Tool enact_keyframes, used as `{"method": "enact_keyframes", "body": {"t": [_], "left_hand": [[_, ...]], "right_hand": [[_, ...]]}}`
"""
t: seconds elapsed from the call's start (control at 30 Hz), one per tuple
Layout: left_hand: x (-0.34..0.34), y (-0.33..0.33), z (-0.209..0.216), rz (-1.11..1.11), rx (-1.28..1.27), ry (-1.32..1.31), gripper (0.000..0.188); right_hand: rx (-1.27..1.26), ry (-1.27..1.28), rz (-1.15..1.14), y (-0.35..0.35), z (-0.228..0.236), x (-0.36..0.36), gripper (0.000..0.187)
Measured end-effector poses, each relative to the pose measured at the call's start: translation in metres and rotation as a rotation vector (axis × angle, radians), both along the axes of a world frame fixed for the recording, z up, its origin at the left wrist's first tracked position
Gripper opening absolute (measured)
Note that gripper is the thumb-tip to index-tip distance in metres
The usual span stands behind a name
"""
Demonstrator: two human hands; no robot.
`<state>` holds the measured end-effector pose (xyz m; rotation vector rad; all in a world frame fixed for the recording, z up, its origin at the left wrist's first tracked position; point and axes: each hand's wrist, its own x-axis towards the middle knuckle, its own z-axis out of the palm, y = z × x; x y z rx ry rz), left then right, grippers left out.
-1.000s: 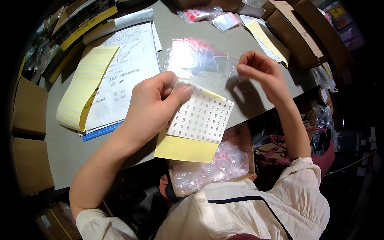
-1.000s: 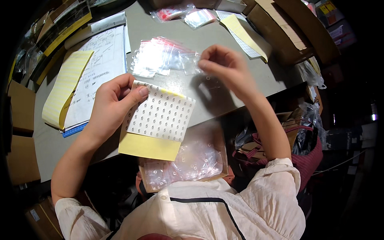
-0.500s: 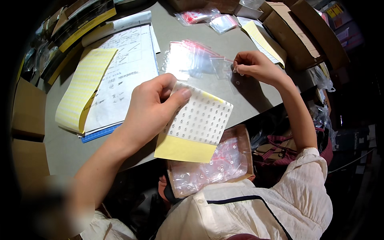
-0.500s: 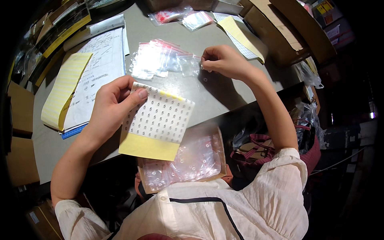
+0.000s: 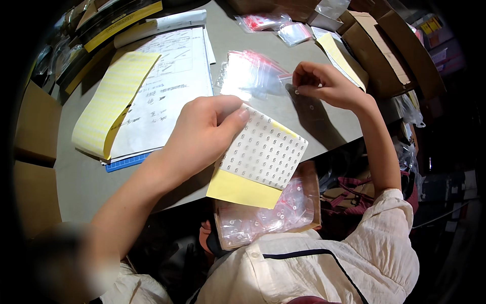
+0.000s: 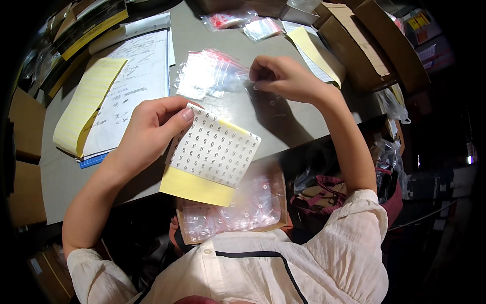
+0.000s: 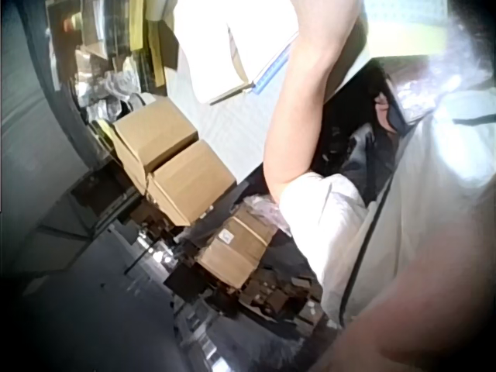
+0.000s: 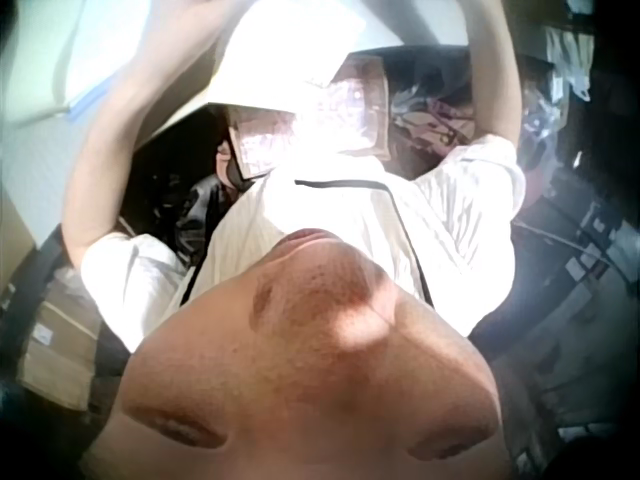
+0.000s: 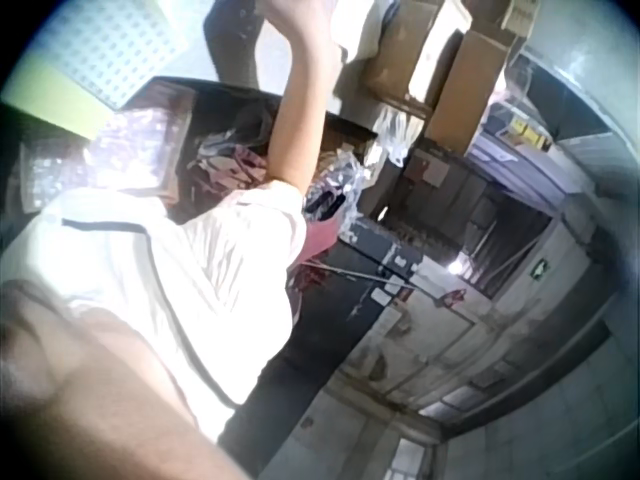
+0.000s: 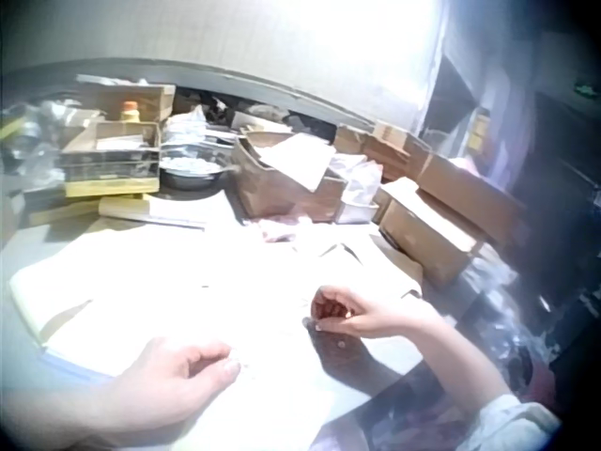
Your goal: The person peels small circular stickers from a yellow sheet and places them into small clear plastic bags. They handle the sticker sheet and bags by hand, repeatedly picking stickers and dropping them into the bags on the table.
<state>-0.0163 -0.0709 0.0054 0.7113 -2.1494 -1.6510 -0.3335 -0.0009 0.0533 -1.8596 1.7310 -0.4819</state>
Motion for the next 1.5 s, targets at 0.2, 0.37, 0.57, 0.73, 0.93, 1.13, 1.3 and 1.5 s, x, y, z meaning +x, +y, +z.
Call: {"method": "enact_keyframes", "body": {"t": [0.2,0.37,0.57,0.73,0.93,1.13,1.3,1.5], "left_hand": [[-0.002,0.000,-0.002,0.029,-0.005,0.040,0.024],[-0.001,0.003,0.008,0.077,-0.012,0.045,0.017],[-0.002,0.007,-0.001,0.105,-0.065,0.156,0.015],[-0.002,0.009,0.001,0.106,-0.082,0.135,0.016],[-0.003,0.011,0.005,0.117,-0.133,0.084,0.017],[-0.001,0.006,0.004,0.131,-0.108,0.078,0.019],[-0.004,0.006,0.003,0.133,-0.080,0.079,0.019],[-0.003,0.007,0.003,0.134,-0.090,0.081,0.020]], "right_hand": [[-0.186,0.410,0.055,-0.007,-0.007,0.008,0.022],[-0.253,0.733,-0.205,-0.001,-0.001,0.012,0.036],[-0.265,-0.155,0.164,0.027,0.006,0.079,0.030],[-0.234,-0.013,0.083,0.038,0.013,0.104,0.019],[-0.650,0.432,0.172,0.055,-0.006,0.116,0.028],[-0.573,0.135,0.228,0.050,0.008,0.106,0.022],[0.020,-0.234,-0.134,-0.015,0.001,0.027,0.023],[0.042,0.102,-0.190,-0.035,-0.016,0.019,0.023]]}}
